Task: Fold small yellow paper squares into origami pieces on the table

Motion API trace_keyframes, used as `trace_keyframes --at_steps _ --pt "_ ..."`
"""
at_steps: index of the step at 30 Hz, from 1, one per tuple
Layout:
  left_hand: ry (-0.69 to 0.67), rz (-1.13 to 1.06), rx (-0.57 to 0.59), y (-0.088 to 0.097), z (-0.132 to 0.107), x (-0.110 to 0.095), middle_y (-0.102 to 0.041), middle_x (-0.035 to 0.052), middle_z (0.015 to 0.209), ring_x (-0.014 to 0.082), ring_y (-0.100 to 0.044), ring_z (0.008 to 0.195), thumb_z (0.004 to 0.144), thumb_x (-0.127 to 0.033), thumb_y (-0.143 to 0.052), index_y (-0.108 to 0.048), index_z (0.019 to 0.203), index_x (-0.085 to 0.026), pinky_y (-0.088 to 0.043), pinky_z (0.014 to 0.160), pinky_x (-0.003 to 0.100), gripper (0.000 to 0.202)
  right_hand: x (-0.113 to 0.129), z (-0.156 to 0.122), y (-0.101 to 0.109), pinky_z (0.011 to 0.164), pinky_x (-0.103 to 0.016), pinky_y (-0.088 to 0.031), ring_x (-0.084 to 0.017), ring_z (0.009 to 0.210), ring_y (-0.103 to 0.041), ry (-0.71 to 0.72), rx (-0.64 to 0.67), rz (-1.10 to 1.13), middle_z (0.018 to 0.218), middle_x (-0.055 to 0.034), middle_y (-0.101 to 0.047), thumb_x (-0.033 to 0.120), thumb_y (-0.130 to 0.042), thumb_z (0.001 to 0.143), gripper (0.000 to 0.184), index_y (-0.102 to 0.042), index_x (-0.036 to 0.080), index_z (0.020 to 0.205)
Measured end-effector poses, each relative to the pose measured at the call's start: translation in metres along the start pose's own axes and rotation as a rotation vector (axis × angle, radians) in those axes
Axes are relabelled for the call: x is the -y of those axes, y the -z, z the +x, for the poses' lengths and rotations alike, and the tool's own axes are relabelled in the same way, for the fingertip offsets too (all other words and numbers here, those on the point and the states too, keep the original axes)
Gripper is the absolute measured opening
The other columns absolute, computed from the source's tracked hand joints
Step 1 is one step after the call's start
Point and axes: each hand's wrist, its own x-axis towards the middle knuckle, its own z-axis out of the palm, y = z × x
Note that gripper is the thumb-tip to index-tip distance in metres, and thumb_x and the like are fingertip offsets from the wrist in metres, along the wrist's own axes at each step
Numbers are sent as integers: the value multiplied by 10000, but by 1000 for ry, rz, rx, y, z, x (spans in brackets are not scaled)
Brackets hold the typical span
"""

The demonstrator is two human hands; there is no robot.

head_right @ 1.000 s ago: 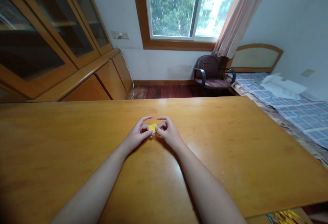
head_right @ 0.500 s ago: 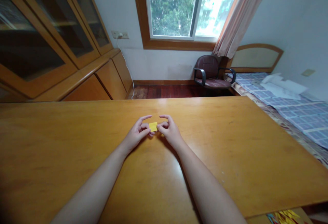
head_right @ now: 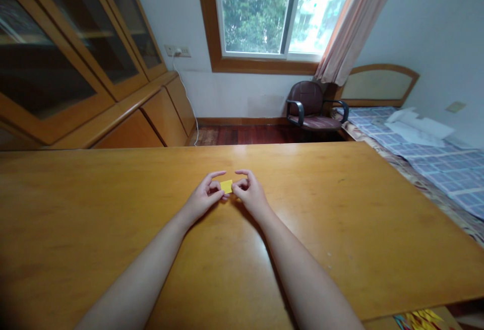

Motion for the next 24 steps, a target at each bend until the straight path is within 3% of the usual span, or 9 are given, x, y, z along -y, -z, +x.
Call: trace_keyframes --at_steps 8,13,24 --pt "12 -72 -9 -2 1 -2 -568 -55 715 134 -647 688 771 -156 -596 -441 1262 -181 -526 752 292 516 -1 1 0 617 -266 -465 -134 584 -597 -4 -47 -5 647 58 -639 300 -674 728 404 -495 210 1079" --pt "-5 -38 -21 1 -1 -4 -647 -11 762 144 -648 721 761 -124 -554 -424 1288 -167 -518 759 299 545 -2 3 4 676 -277 -480 -142 644 -620 0 -105 3 675 43 -654 301 -681 725 394 -510 209 1068" --pt "-8 -4 -27 0 0 0 -542 -58 714 140 -654 714 809 -220 -619 -439 1299 -198 -517 783 303 523 0 -1 1 649 -272 -457 -136 629 -591 26 -15 -30 685 42 -642 295 -659 769 375 -510 200 1100"
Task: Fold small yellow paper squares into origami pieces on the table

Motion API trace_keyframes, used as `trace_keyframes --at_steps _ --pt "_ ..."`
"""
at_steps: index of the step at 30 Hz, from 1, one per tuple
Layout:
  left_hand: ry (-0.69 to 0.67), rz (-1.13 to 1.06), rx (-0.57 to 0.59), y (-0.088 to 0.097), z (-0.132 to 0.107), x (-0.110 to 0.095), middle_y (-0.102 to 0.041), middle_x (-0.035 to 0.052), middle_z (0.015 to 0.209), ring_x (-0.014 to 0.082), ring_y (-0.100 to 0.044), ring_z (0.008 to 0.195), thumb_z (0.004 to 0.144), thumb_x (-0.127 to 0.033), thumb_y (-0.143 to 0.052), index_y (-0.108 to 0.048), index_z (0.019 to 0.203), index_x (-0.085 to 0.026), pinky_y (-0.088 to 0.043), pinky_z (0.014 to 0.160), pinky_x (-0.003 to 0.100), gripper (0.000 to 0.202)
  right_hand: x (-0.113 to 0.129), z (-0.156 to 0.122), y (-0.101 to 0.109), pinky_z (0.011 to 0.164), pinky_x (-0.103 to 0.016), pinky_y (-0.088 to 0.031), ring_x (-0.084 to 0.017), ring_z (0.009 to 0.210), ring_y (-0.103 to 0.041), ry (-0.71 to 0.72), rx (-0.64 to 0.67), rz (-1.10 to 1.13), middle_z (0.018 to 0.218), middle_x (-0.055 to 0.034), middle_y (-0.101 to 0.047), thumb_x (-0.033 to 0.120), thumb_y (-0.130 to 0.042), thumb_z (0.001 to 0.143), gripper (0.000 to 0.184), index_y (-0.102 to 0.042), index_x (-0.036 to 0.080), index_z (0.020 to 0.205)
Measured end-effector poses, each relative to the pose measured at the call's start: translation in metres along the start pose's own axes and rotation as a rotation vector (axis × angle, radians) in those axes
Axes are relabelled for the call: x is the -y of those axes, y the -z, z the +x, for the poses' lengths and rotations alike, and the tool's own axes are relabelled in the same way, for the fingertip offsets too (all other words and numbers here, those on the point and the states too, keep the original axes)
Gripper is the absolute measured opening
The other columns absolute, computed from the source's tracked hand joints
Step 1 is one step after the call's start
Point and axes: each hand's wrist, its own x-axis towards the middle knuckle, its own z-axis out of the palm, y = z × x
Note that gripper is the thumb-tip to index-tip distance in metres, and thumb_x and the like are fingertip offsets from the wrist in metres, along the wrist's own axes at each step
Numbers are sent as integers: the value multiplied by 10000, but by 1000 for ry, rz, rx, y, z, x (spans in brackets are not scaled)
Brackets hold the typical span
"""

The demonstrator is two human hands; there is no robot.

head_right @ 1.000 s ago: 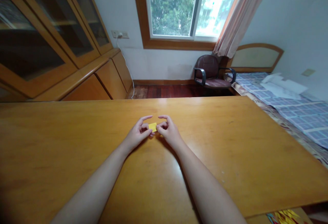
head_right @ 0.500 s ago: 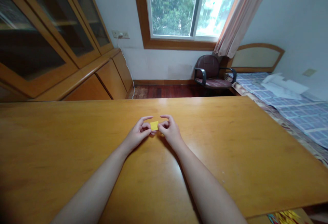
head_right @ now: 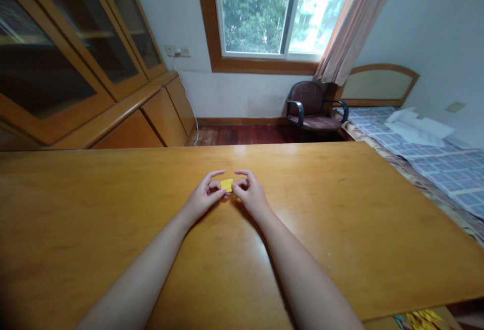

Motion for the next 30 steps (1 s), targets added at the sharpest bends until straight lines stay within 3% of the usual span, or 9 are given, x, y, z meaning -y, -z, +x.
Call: trace_keyframes --at_steps 10,18,30 --pt "-12 83 0 0 0 0 -569 -52 679 135 -622 676 820 -234 -627 -444 1309 -195 -483 695 255 523 -1 -2 -3 639 -268 -454 -130 654 -586 30 92 23 734 49 -578 303 -712 750 439 -505 230 1130" --pt "1 8 9 2 0 0 -536 -68 681 132 -627 678 801 -205 -623 -429 1304 -192 -510 740 283 539 1 -1 -2 625 -259 -427 -125 623 -564 13 56 37 681 51 -608 313 -698 774 389 -531 205 1108" --pt "52 -69 -38 1 1 -3 -514 -73 691 138 -645 684 763 -232 -660 -447 1294 -194 -537 747 300 573 0 2 2 660 -277 -458 -128 629 -581 -52 49 54 693 43 -658 352 -686 774 518 -507 195 1234"
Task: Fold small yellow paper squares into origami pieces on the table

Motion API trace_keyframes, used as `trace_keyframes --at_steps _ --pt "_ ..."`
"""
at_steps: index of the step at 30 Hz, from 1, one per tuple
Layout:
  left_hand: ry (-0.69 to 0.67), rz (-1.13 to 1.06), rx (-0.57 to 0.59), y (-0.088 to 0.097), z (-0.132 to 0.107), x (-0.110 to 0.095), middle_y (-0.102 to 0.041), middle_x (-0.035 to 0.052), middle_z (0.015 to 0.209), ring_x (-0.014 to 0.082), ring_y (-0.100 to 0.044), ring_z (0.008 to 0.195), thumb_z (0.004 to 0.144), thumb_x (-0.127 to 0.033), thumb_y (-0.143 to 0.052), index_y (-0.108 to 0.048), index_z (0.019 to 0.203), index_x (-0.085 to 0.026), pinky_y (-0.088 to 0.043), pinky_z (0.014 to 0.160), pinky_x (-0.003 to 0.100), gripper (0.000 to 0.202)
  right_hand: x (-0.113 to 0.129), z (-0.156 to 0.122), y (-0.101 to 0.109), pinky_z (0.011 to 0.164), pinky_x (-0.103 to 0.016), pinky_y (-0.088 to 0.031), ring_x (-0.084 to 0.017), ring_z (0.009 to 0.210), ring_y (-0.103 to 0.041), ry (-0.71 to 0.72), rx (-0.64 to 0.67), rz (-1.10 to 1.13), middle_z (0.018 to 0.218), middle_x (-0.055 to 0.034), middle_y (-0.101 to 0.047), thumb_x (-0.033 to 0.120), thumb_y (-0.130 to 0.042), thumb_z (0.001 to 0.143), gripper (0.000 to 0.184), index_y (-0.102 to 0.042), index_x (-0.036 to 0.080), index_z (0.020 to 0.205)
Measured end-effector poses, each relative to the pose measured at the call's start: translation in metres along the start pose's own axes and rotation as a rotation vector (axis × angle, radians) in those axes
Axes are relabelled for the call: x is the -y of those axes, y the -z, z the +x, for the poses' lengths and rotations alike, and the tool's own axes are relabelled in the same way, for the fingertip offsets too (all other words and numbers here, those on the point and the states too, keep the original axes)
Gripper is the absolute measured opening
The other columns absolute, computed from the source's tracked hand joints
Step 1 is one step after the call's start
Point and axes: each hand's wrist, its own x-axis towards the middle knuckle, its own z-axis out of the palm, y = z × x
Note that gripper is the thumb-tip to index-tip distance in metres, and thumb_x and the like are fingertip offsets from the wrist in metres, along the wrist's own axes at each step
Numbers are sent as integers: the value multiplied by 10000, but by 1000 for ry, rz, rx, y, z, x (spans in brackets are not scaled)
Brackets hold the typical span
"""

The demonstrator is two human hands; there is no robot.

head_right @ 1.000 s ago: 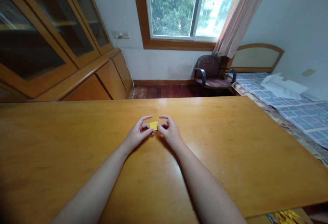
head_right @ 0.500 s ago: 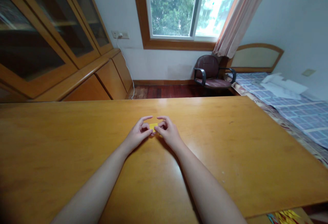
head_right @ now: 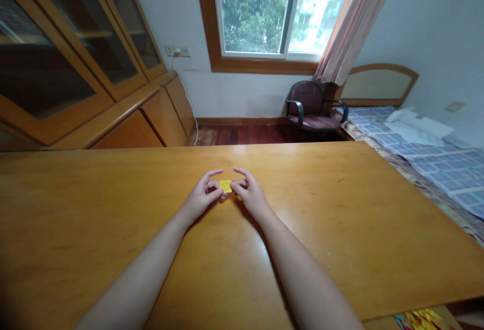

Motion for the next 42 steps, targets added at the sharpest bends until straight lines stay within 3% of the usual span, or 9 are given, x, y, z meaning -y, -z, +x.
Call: trace_keyframes --at_steps 10,19,28,36,42 --pt "-43 85 -22 0 -1 1 -508 -73 691 114 -600 646 796 -219 -619 -470 1277 -201 -541 747 300 504 -3 2 -2 692 -279 -468 -135 686 -600 51 -1 22 735 32 -638 304 -727 743 489 -524 216 1178" --pt "-100 103 -102 2 1 -1 -636 -29 731 147 -635 745 806 -256 -638 -487 1243 -176 -478 784 277 470 7 -3 -4 604 -262 -463 -119 610 -569 15 61 -21 718 42 -586 283 -717 730 443 -565 218 1141" --pt "-67 37 -90 2 4 2 -620 -26 773 133 -612 746 750 -269 -704 -503 1219 -179 -465 762 255 518 4 -5 -4 611 -257 -486 -122 649 -594 17 72 -1 783 21 -593 324 -701 773 347 -627 229 1099" --pt "-67 68 -77 2 3 2 -599 -32 761 129 -596 741 760 -246 -688 -512 1220 -186 -460 752 246 496 3 -6 -2 704 -290 -526 -172 858 -611 88 28 -147 1017 -49 -646 312 -692 797 252 -674 237 1038" --pt "-88 96 -33 2 1 2 -579 -30 761 128 -579 738 785 -238 -656 -518 1199 -186 -447 733 236 439 6 -6 -3 710 -286 -498 -161 812 -606 145 20 -236 943 -32 -641 303 -687 805 171 -673 216 952"
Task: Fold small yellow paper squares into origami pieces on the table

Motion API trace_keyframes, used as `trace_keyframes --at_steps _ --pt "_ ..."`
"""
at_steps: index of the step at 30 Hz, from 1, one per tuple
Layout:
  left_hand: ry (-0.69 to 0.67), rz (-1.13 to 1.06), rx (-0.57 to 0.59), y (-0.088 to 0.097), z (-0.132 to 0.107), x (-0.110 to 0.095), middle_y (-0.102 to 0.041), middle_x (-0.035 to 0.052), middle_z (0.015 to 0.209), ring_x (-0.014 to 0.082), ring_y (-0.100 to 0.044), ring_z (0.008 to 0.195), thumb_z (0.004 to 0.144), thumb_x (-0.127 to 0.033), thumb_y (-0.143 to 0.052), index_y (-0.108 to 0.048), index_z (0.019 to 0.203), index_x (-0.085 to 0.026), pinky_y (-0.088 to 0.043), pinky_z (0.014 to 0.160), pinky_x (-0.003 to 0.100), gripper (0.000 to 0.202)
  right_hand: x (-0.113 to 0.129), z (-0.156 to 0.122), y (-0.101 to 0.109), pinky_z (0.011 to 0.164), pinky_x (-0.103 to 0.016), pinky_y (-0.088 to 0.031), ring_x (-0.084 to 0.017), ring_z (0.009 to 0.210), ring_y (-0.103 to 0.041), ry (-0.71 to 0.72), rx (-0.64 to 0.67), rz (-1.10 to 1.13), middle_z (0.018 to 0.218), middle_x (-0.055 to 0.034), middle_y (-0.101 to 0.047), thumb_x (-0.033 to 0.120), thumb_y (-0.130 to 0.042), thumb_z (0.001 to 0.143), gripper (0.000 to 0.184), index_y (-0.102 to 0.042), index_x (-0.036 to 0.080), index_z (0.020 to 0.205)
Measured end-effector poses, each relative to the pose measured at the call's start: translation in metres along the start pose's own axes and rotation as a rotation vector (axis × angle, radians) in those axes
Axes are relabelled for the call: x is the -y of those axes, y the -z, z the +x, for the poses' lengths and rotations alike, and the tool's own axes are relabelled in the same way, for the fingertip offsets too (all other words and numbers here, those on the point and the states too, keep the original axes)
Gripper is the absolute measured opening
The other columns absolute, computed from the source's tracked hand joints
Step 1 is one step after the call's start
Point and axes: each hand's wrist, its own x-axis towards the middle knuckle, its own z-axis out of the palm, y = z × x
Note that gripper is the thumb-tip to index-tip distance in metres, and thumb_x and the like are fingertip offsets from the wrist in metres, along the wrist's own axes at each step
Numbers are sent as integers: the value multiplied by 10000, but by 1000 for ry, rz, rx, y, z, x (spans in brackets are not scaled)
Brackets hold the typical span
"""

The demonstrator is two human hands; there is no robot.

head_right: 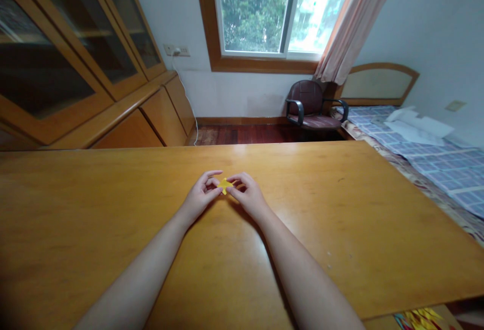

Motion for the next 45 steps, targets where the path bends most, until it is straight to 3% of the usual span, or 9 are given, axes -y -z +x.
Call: trace_keyframes --at_steps 6,11,16,26,37,45 --pt "-30 55 78 0 -4 -2 -566 -22 777 132 -569 729 808 -217 -623 -542 1129 -192 -440 689 230 332 8 0 1 685 -268 -463 -152 782 -592 59 20 -58 867 -20 -627 285 -688 813 103 -680 202 874" --pt "-40 44 43 0 -4 -3 -563 -12 810 139 -569 769 789 -195 -619 -563 1072 -195 -442 723 242 288 10 1 2 665 -259 -446 -151 777 -586 102 13 -75 829 -22 -617 264 -690 812 78 -686 191 784" --pt "-44 9 -23 -1 -4 -3 -559 -6 853 133 -558 804 801 -205 -613 -577 1022 -193 -441 758 241 224 9 1 3 645 -257 -448 -151 763 -590 101 -17 -82 831 -32 -620 295 -686 821 114 -700 189 785" --pt "-27 -46 61 0 -3 -1 -572 -25 776 125 -567 745 828 -226 -616 -544 1064 -184 -438 724 237 249 8 0 1 637 -265 -486 -163 804 -606 190 -33 -117 892 -53 -637 261 -687 823 70 -738 214 825" --pt "23 -129 24 0 -4 -10 -576 -15 748 138 -552 710 788 -269 -641 -608 1016 -185 -430 699 249 245 9 -4 1 602 -254 -515 -154 796 -612 339 -85 -225 903 -54 -619 220 -671 834 112 -769 254 877" --pt "1 -82 -8 4 -2 -7 -640 20 828 169 -569 799 777 -256 -632 -673 865 -176 -450 738 265 126 15 -4 0 601 -252 -501 -132 707 -597 365 -70 -206 829 -40 -637 220 -664 839 104 -762 235 870"
